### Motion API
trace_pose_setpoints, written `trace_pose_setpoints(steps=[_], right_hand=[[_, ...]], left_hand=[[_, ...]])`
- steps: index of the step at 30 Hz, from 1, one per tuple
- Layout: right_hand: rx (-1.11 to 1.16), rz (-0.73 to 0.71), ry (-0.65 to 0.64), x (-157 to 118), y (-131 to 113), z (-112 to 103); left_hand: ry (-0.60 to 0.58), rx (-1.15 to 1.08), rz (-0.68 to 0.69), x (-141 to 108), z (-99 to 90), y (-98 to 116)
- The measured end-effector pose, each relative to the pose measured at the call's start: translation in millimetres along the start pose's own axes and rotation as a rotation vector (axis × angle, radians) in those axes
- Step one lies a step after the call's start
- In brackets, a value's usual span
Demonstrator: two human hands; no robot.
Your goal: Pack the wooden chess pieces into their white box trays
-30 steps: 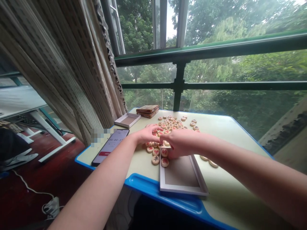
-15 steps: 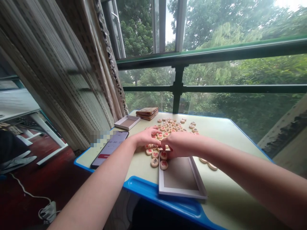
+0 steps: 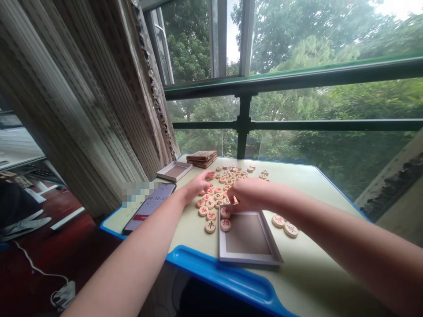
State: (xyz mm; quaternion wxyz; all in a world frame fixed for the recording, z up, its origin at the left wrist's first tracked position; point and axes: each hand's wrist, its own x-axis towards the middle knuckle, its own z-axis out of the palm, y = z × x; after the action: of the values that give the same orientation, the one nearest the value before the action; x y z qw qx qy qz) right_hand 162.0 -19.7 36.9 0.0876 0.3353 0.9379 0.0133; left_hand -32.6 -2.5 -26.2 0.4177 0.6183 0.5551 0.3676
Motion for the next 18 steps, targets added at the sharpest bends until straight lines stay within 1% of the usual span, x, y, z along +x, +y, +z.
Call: trace_pose_setpoints(steps=[2, 6, 7, 8, 10, 12, 13, 16, 18], right_hand=[[-0.019, 0.039, -0.04, -3.3, -0.9, -4.7], [-0.095, 0.161, -0.142, -11.7, -6.4, -19.0], [-0.098, 0.176, -0.171, -13.9, -8.1, -22.4], [-0.094, 0.178, -0.198, -16.2, -9.8, -25.5], [-0.085, 0.173, -0.231, -20.9, -13.6, -30.4], [-0.088, 0.187, -0.219, -25.8, -18.6, -33.2], [-0.093, 0.201, -0.196, -28.3, -21.8, -33.7], [-0.117, 0.218, -0.13, -35.7, -35.2, -34.1], [-0.136, 0.217, -0.129, -40.1, -46.6, -35.3]], left_hand=[[0.035, -0.01, 0.018, 1.3, 0.2, -2.5], [0.06, 0.043, -0.022, 2.6, 4.9, -5.8], [0.082, 0.071, -0.017, 3.5, 6.8, -6.9], [0.123, 0.107, 0.002, 4.9, 8.6, -8.3], [0.251, 0.191, 0.067, 9.0, 11.7, -11.7], [0.359, 0.246, 0.111, 13.8, 13.5, -15.5], [0.381, 0.243, 0.11, 16.1, 13.8, -17.3], [0.366, 0.194, 0.068, 20.9, 14.2, -20.9], [0.346, 0.172, 0.061, 22.0, 14.7, -21.5]])
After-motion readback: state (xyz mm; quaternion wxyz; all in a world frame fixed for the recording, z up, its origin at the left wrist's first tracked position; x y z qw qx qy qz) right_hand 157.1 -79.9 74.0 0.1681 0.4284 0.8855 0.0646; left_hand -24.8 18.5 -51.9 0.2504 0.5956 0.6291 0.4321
